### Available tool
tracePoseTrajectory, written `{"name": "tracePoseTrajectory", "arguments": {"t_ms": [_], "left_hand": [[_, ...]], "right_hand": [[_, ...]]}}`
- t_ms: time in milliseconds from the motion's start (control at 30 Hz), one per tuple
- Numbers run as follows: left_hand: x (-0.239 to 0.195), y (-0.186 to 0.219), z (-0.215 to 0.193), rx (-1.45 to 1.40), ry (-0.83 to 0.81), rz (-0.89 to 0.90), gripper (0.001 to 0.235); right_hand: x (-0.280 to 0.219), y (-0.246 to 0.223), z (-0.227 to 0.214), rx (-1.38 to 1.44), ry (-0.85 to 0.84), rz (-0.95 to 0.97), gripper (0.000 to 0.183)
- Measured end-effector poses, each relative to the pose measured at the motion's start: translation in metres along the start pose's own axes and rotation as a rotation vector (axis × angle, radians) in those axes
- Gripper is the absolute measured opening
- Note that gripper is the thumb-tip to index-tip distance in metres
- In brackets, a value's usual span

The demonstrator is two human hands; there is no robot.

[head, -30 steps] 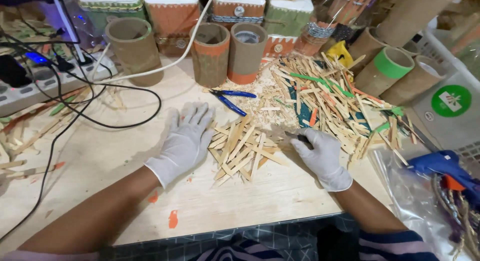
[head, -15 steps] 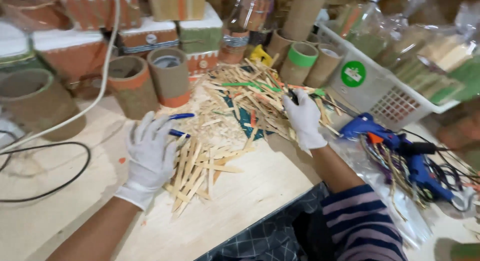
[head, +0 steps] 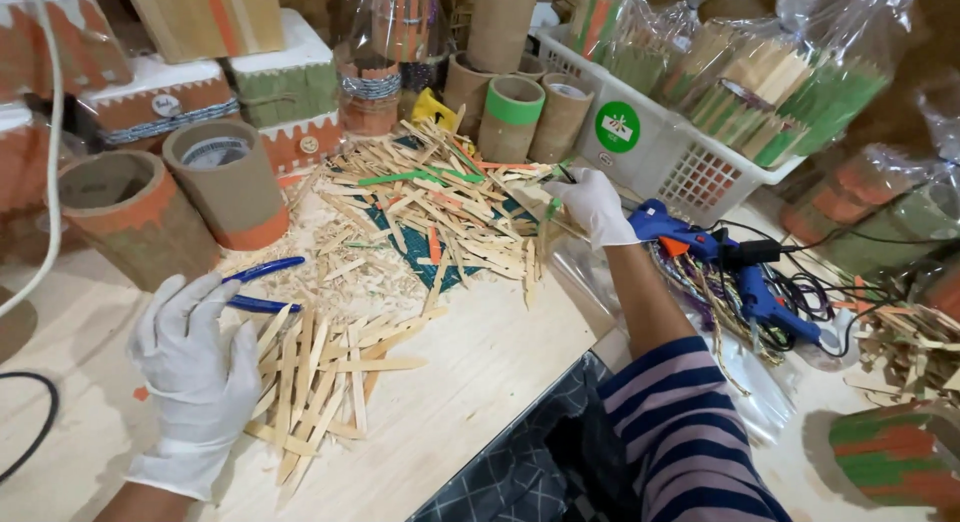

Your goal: Trimming and cutting popsicle sticks using a craft knife and pliers on a workshop table.

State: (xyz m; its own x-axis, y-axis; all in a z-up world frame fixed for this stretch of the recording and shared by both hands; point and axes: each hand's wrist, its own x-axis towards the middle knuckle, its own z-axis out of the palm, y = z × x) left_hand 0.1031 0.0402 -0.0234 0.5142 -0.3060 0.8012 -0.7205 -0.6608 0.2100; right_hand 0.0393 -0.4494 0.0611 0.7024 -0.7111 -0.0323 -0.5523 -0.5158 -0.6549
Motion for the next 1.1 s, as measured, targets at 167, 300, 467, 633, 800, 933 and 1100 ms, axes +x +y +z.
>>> {"name": "tracePoseTrajectory", "arguments": {"t_ms": [167, 300, 467, 633, 800, 933, 1100], "left_hand": [[0.003, -0.002, 0.002, -0.017, -0.066, -0.042, 0.031], [0.004, -0.007, 0.004, -0.106, -0.063, -0.073, 0.023], [0.004, -0.010, 0.002, -0.128, -0.057, -0.049, 0.024], [0.000, -0.011, 0.003, -0.213, -0.079, -0.114, 0.027], [0.004, -0.014, 0.003, -0.173, -0.067, -0.112, 0.025], [0.003, -0.009, 0.003, -0.090, -0.087, -0.030, 0.023], [-0.003, -0.009, 0.003, -0.094, -0.152, -0.044, 0.023]], "right_hand": [[0.024, 0.012, 0.035, -0.246, 0.027, 0.066, 0.050], [0.018, 0.012, 0.053, -0.407, 0.071, -0.054, 0.052], [0.026, 0.020, 0.058, -0.399, 0.018, -0.009, 0.056], [0.030, 0.023, 0.047, -0.270, 0.046, 0.023, 0.052], [0.044, 0.034, 0.031, -0.120, 0.132, 0.066, 0.038], [0.036, 0.028, 0.022, -0.025, 0.128, 0.092, 0.024], [0.047, 0.040, 0.033, -0.223, 0.165, -0.148, 0.047]]}}
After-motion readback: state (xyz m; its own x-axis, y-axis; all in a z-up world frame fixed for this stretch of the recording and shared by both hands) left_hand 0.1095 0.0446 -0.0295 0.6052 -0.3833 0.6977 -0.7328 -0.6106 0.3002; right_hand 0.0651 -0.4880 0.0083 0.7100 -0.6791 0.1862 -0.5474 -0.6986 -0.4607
